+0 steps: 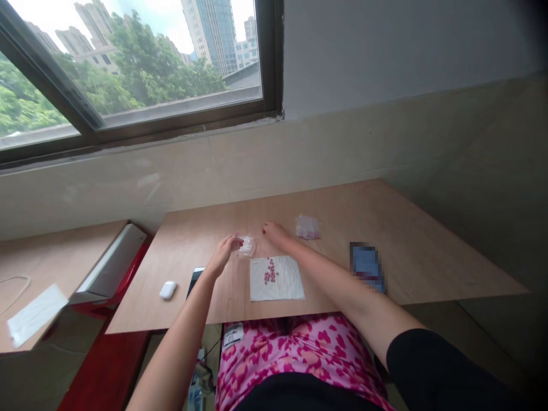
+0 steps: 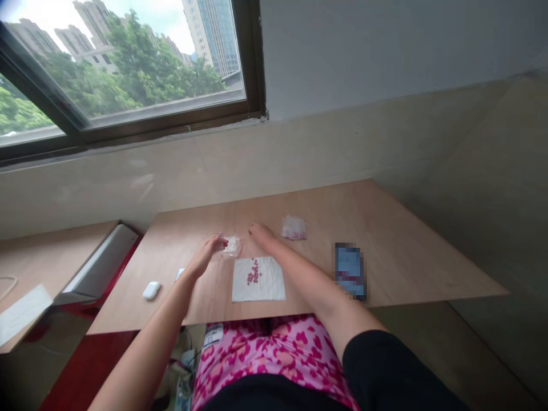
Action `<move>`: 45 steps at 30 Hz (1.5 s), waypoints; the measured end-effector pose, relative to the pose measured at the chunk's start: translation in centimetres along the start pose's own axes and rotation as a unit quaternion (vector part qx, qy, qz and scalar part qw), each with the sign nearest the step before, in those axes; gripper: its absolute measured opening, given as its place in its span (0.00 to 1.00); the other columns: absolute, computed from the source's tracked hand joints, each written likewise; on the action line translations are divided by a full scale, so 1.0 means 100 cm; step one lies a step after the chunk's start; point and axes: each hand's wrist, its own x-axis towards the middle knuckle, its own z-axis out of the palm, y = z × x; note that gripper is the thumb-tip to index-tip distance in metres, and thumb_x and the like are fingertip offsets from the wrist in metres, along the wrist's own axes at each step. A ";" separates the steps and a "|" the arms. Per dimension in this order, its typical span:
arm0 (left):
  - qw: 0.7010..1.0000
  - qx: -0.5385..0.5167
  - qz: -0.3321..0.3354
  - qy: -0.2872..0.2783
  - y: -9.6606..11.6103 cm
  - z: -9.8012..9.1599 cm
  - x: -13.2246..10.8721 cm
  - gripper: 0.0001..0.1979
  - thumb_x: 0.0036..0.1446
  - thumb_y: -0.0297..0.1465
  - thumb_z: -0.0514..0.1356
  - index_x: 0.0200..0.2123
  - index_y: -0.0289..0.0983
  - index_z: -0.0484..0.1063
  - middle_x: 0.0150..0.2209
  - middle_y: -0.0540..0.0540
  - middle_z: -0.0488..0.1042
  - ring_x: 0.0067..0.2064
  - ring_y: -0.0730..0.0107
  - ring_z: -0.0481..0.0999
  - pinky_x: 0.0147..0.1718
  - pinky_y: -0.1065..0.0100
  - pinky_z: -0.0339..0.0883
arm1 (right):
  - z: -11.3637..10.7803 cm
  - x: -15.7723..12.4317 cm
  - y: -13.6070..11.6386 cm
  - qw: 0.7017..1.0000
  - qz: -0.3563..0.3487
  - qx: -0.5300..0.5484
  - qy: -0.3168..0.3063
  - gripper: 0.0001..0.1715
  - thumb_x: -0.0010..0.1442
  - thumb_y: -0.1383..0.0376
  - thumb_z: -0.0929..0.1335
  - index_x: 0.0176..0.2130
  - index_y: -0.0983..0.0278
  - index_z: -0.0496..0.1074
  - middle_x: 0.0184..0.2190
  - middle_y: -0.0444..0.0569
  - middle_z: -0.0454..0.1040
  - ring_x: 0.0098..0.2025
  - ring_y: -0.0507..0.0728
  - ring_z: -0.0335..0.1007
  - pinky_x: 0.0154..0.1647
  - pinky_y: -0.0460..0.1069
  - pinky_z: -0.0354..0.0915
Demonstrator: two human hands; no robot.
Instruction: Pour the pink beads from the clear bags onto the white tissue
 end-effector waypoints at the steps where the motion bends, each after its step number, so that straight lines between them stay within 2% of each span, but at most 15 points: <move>1: 1.000 -0.002 -0.003 -0.004 0.001 0.001 0.001 0.27 0.64 0.47 0.55 0.54 0.32 0.74 0.46 0.36 0.81 0.50 0.54 0.79 0.53 0.55 0.69 | -0.002 -0.006 -0.002 1.000 -0.007 0.004 0.003 0.13 0.65 0.72 0.64 0.43 0.69 0.79 0.47 0.61 0.79 0.48 0.61 0.73 0.47 0.49 0.63; 3: 0.999 0.025 0.008 -0.027 0.004 0.002 0.000 0.26 0.64 0.47 0.56 0.53 0.33 0.75 0.46 0.37 0.80 0.49 0.54 0.79 0.52 0.56 0.70 | -0.004 -0.020 -0.007 0.999 -0.028 0.020 0.002 0.13 0.66 0.69 0.65 0.44 0.67 0.79 0.44 0.57 0.80 0.44 0.59 0.74 0.44 0.48 0.63; 6: 0.985 0.143 0.073 -0.070 0.009 0.008 -0.006 0.23 0.64 0.45 0.58 0.55 0.37 0.74 0.50 0.38 0.79 0.52 0.54 0.77 0.54 0.55 0.68 | -0.004 -0.043 -0.018 0.996 -0.073 0.043 -0.026 0.10 0.64 0.68 0.68 0.43 0.64 0.80 0.39 0.49 0.82 0.38 0.55 0.75 0.38 0.45 0.61; 9: 0.943 0.283 0.140 -0.106 0.011 0.015 -0.014 0.21 0.64 0.42 0.59 0.56 0.39 0.74 0.52 0.38 0.77 0.52 0.53 0.76 0.54 0.55 0.67 | 0.000 -0.063 -0.028 0.992 -0.107 0.047 -0.049 0.09 0.60 0.72 0.69 0.39 0.62 0.80 0.36 0.45 0.82 0.37 0.54 0.75 0.36 0.44 0.60; 13: 0.896 0.386 0.169 -0.139 0.012 0.025 -0.030 0.20 0.64 0.39 0.58 0.56 0.39 0.74 0.49 0.38 0.76 0.47 0.53 0.77 0.49 0.57 0.69 | 0.003 -0.074 -0.033 0.992 -0.114 0.033 -0.049 0.10 0.58 0.75 0.68 0.35 0.64 0.80 0.34 0.47 0.81 0.36 0.55 0.74 0.36 0.45 0.59; 16: 0.887 0.405 0.173 -0.139 0.013 0.028 -0.043 0.21 0.64 0.38 0.57 0.57 0.38 0.73 0.49 0.38 0.76 0.47 0.52 0.77 0.48 0.57 0.69 | 0.005 -0.075 -0.034 0.992 -0.115 0.020 -0.044 0.11 0.57 0.76 0.68 0.34 0.64 0.79 0.34 0.48 0.81 0.38 0.57 0.74 0.38 0.46 0.61; 22: 0.887 0.404 0.175 -0.140 0.012 0.029 -0.061 0.18 0.64 0.36 0.57 0.55 0.39 0.74 0.50 0.37 0.76 0.50 0.51 0.76 0.49 0.57 0.68 | 0.009 -0.070 -0.036 0.993 -0.110 0.001 -0.037 0.12 0.55 0.77 0.68 0.32 0.64 0.79 0.34 0.49 0.80 0.36 0.57 0.73 0.39 0.47 0.63; 27: 0.885 0.413 0.165 -0.136 0.005 0.029 -0.062 0.19 0.64 0.36 0.57 0.56 0.38 0.73 0.51 0.37 0.76 0.49 0.52 0.77 0.49 0.58 0.68 | 0.003 -0.065 -0.039 0.990 -0.132 0.002 -0.052 0.11 0.51 0.78 0.70 0.27 0.65 0.78 0.30 0.49 0.79 0.32 0.57 0.72 0.34 0.46 0.61; 31: 0.880 0.421 0.182 -0.123 0.003 0.028 -0.061 0.18 0.65 0.35 0.56 0.56 0.39 0.72 0.51 0.37 0.75 0.50 0.52 0.76 0.49 0.58 0.68 | -0.002 -0.068 -0.045 0.988 -0.146 0.022 -0.049 0.11 0.52 0.77 0.69 0.32 0.64 0.80 0.32 0.48 0.80 0.34 0.56 0.72 0.34 0.46 0.60; 36: 0.856 0.468 0.183 -0.124 0.004 0.024 -0.055 0.19 0.63 0.35 0.59 0.56 0.39 0.72 0.50 0.37 0.75 0.50 0.51 0.76 0.49 0.58 0.67 | -0.002 -0.080 -0.049 0.985 -0.153 0.039 -0.071 0.09 0.53 0.76 0.70 0.31 0.64 0.80 0.28 0.46 0.80 0.29 0.54 0.72 0.32 0.45 0.59; 38: 0.843 0.488 0.184 -0.132 0.005 0.025 -0.053 0.19 0.63 0.39 0.60 0.55 0.39 0.73 0.48 0.37 0.76 0.49 0.50 0.76 0.47 0.58 0.67 | -0.003 -0.084 -0.044 0.986 -0.142 0.060 -0.059 0.09 0.55 0.73 0.71 0.34 0.63 0.81 0.31 0.47 0.81 0.31 0.54 0.73 0.34 0.45 0.61; 41: 0.826 0.505 0.202 -0.148 0.008 0.031 -0.050 0.21 0.64 0.46 0.59 0.54 0.40 0.73 0.46 0.37 0.75 0.47 0.49 0.76 0.46 0.57 0.67 | -0.005 -0.094 -0.032 0.985 -0.063 0.160 0.034 0.10 0.62 0.68 0.69 0.42 0.63 0.81 0.37 0.49 0.83 0.37 0.55 0.77 0.38 0.46 0.65; 43: 0.813 0.513 0.220 -0.165 0.012 0.037 -0.049 0.21 0.64 0.46 0.59 0.53 0.42 0.74 0.46 0.37 0.75 0.48 0.48 0.75 0.47 0.56 0.66 | -0.003 -0.104 -0.023 0.971 0.002 0.222 0.093 0.11 0.64 0.66 0.68 0.42 0.64 0.80 0.38 0.50 0.83 0.39 0.56 0.77 0.40 0.46 0.67; 45: 0.803 0.518 0.232 -0.182 0.015 0.043 -0.047 0.18 0.62 0.45 0.61 0.51 0.43 0.75 0.47 0.37 0.75 0.50 0.46 0.74 0.49 0.55 0.66 | 0.003 -0.117 -0.015 0.965 0.039 0.236 0.110 0.10 0.64 0.66 0.68 0.41 0.65 0.80 0.37 0.50 0.83 0.38 0.57 0.77 0.40 0.47 0.68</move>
